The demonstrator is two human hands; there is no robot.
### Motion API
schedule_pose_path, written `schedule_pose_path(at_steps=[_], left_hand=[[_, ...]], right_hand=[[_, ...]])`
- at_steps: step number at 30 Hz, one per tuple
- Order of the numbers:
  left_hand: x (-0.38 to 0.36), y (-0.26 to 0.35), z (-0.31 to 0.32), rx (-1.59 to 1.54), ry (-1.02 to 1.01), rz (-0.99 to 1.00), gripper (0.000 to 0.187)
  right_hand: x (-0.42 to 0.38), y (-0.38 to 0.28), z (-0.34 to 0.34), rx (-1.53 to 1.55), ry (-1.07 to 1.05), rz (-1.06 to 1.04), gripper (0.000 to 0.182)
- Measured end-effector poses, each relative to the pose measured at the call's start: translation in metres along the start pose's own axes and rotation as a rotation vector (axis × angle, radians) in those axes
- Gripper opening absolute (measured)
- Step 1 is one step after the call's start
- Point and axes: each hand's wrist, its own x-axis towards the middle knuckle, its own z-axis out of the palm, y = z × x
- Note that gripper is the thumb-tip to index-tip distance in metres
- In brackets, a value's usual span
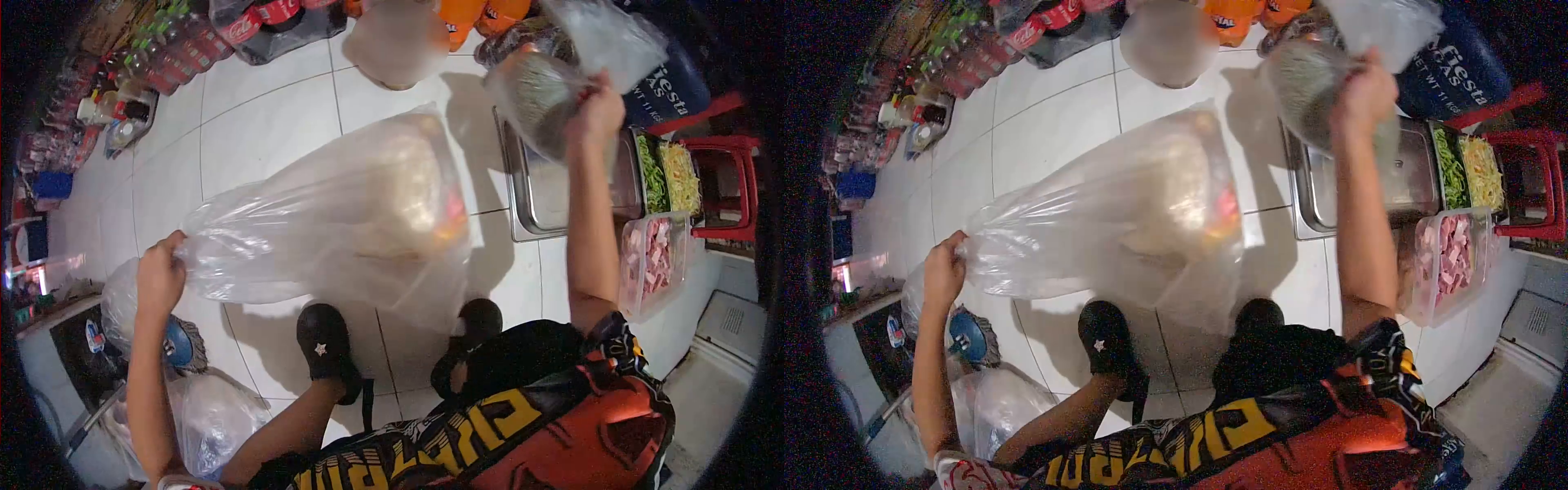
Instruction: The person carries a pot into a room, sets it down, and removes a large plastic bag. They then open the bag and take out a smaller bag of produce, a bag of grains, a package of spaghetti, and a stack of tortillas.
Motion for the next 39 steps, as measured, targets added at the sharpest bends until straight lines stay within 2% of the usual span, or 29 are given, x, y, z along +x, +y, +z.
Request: schedule_pose_path(at_steps=[1, 4, 5, 6, 7, 8, 9, 10, 12, 14, 15, 18, 19, 20, 22, 23, 24, 26, 27, 31, 32, 33, 34, 35, 36, 37, 39], left_hand=[[0.005, -0.004, 0.0, 0.089, -0.067, -0.082, 0.03], [-0.002, -0.017, 0.014, 0.141, -0.078, -0.083, 0.033], [-0.004, -0.021, 0.014, 0.187, -0.227, -0.148, 0.038], [-0.007, -0.015, 0.008, 0.194, -0.228, -0.158, 0.038], [-0.01, -0.005, -0.001, 0.206, -0.316, -0.103, 0.042], [-0.012, 0.002, -0.01, 0.219, -0.406, -0.051, 0.047], [-0.011, 0.006, -0.014, 0.173, -0.483, -0.092, 0.062], [-0.011, 0.018, -0.021, 0.177, -0.498, -0.109, 0.062], [-0.006, 0.05, -0.033, 0.148, -0.41, -0.007, 0.071], [-0.002, 0.064, -0.028, 0.12, -0.409, 0.03, 0.069], [0.003, 0.07, -0.026, 0.094, -0.389, 0.09, 0.068], [0.016, 0.083, -0.014, 0.063, -0.377, 0.169, 0.064], [0.022, 0.088, -0.009, 0.062, -0.379, 0.173, 0.064], [0.028, 0.092, -0.004, 0.047, -0.329, 0.217, 0.064], [0.036, 0.102, 0.007, 0.027, -0.293, 0.239, 0.065], [0.041, 0.108, 0.012, 0.019, -0.248, 0.291, 0.068], [0.046, 0.109, 0.017, 0.012, -0.203, 0.345, 0.07], [0.056, 0.107, 0.038, 0.046, -0.19, 0.37, 0.073], [0.058, 0.108, 0.052, 0.078, -0.173, 0.41, 0.076], [0.07, 0.089, 0.11, 0.267, -0.223, 0.31, 0.077], [0.072, 0.08, 0.126, 0.295, -0.242, 0.294, 0.069], [0.077, 0.077, 0.133, 0.32, -0.26, 0.278, 0.061], [0.085, 0.08, 0.129, 0.324, -0.255, 0.289, 0.061], [0.093, 0.084, 0.126, 0.171, -0.282, 0.193, 0.049], [0.098, 0.087, 0.126, 0.017, -0.315, 0.094, 0.037], [0.101, 0.088, 0.126, -0.187, -0.069, 0.112, 0.021], [0.118, 0.092, 0.113, -0.187, -0.079, 0.067, 0.023]], right_hand=[[-0.003, 0.007, 0.012, 0.06, 0.01, 0.027, 0.024], [0.0, 0.047, 0.043, 0.218, 0.013, 0.099, 0.02], [0.001, 0.062, 0.054, 0.225, 0.071, 0.123, 0.022], [0.005, 0.08, 0.066, 0.234, 0.128, 0.152, 0.024], [0.01, 0.105, 0.074, -0.064, 0.131, 0.075, 0.03], [0.015, 0.128, 0.074, -0.06, 0.125, 0.091, 0.03], [0.016, 0.142, 0.074, -0.119, 0.159, 0.099, 0.032], [0.016, 0.158, 0.072, -0.183, 0.189, 0.107, 0.033], [0.025, 0.183, 0.078, -0.257, 0.136, 0.129, 0.033], [0.03, 0.194, 0.082, 0.005, -0.09, 0.242, 0.025], [0.033, 0.199, 0.077, -0.334, -0.269, 0.192, 0.022], [0.042, 0.232, 0.074, -0.338, -0.377, 0.058, 0.02], [0.033, 0.218, 0.07, -0.539, -0.392, 0.059, 0.031], [0.024, 0.202, 0.065, -0.543, -0.393, 0.062, 0.031], [0.001, 0.185, 0.054, -0.506, -0.445, -0.061, 0.06], [-0.01, 0.188, 0.043, -0.735, -0.396, -0.17, 0.082], [-0.027, 0.181, 0.033, -0.736, -0.412, -0.159, 0.082], [-0.05, 0.163, 0.019, -1.14, -0.61, 0.009, 0.093], [-0.042, 0.189, 0.011, -1.131, -0.758, 0.075, 0.099], [-0.048, 0.191, 0.03, -1.08, -0.733, 0.042, 0.098], [-0.043, 0.195, 0.03, -1.074, -0.721, 0.046, 0.098], [-0.032, 0.206, 0.031, -1.112, -0.714, -0.09, 0.094], [-0.02, 0.212, 0.032, -1.152, -0.705, -0.228, 0.092], [-0.008, 0.218, 0.031, -1.118, -0.722, -0.305, 0.088], [-0.005, 0.216, 0.029, -1.124, -0.718, -0.297, 0.088], [-0.002, 0.214, 0.03, -1.033, -0.689, -0.209, 0.087], [-0.007, 0.215, 0.033, -0.865, -0.696, -0.122, 0.081]])
